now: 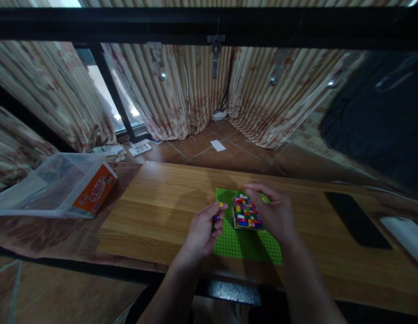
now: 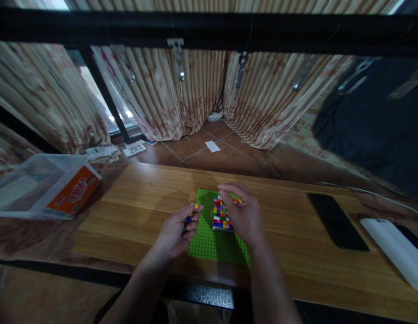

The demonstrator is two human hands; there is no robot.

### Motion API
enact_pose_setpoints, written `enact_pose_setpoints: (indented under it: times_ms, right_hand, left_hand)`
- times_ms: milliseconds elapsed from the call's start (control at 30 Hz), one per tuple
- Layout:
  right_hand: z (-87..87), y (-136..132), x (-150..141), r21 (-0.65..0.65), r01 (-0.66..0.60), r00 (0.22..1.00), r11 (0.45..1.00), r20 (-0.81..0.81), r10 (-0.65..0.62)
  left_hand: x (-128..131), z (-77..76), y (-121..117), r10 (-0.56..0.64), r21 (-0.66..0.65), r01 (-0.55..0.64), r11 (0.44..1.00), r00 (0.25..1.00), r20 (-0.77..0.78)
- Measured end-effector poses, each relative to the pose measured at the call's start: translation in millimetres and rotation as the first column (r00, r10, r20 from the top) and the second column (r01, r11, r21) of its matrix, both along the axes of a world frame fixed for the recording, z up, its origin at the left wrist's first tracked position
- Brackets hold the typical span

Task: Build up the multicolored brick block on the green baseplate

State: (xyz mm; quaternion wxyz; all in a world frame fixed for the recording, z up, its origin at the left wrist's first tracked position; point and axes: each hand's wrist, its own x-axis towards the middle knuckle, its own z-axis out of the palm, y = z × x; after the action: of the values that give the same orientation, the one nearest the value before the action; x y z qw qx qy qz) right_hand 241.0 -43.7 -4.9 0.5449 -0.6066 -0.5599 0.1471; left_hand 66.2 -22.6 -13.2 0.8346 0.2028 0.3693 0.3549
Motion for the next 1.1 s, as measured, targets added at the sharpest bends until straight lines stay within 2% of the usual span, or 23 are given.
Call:
enact_pose_setpoints:
  times_ms: [133,233,333,567,700,1100]
  right_hand:
    - [8.7,-7,-21,-0.064,-0.186,0.975,0.980,0.114,0.193]
    - [8.9,-9,-30,-0.133,-0.209,0.954,0.969,0.190,0.232]
    - [7.1,-9,-32,-0.149,-0.225,0.941,0.963,0.222,0.254]
    - [6.0,-9,-34,-0.074,-0.166,0.952,0.983,0.249,0.179]
    - [7.1,-9,-37,-0.036,-0.212,0.932,0.977,0.293,0.213]
    - [8.2,-10,-39,-0.090,-0.212,0.895,0.973,0.382,0.230]
  left_hand:
    - [-1,2.1,0,-0.025,0.009,0.025,1.000,0.999,0.034]
    - [-1,3.0,0,-0.056,0.038,0.053,0.998,0.997,0.061]
    - [-2,3.6,-2,-0.088,0.057,0.083,0.995,0.993,0.082]
    - [-2,5.3,-2,-0.056,0.034,0.054,0.998,0.996,0.067]
    - [-1,3.6,-1,-0.045,0.029,0.043,0.999,0.998,0.044]
    - [0,5.9,-4,-0.023,0.129,0.024,0.991,1.000,-0.015]
